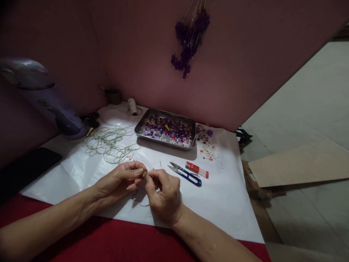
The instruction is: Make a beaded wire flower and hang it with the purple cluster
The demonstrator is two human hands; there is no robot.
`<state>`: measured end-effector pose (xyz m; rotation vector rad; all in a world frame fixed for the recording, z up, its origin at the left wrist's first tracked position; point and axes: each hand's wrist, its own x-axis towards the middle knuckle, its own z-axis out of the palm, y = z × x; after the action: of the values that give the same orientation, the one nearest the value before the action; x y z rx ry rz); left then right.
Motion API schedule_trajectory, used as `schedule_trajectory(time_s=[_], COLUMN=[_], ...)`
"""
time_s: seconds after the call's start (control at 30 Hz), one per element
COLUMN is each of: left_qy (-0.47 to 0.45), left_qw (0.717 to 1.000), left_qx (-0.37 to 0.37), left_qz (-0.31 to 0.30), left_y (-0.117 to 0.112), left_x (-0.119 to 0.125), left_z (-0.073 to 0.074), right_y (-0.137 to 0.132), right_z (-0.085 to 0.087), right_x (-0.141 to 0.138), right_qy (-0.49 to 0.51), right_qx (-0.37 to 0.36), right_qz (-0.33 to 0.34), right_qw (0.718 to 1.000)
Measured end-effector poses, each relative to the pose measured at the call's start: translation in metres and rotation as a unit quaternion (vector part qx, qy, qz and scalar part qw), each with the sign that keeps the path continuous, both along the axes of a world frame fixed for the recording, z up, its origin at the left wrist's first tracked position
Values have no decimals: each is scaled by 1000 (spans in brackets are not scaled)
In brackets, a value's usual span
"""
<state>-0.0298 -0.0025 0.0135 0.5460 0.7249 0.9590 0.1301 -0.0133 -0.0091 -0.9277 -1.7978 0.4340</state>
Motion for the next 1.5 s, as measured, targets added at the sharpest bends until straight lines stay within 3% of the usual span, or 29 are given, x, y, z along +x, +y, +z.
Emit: schedule_trajectory(time_s=[1.5], left_qy=[10], left_qw=[1000], left_qx=[18], left_qz=[13], left_y=[-2], left_x=[1], left_z=[3], right_y=[0], right_z=[-1], right_x=[0], right_qy=[-7], right_qx=[-26], right_qz=[2], right_qw=[1000])
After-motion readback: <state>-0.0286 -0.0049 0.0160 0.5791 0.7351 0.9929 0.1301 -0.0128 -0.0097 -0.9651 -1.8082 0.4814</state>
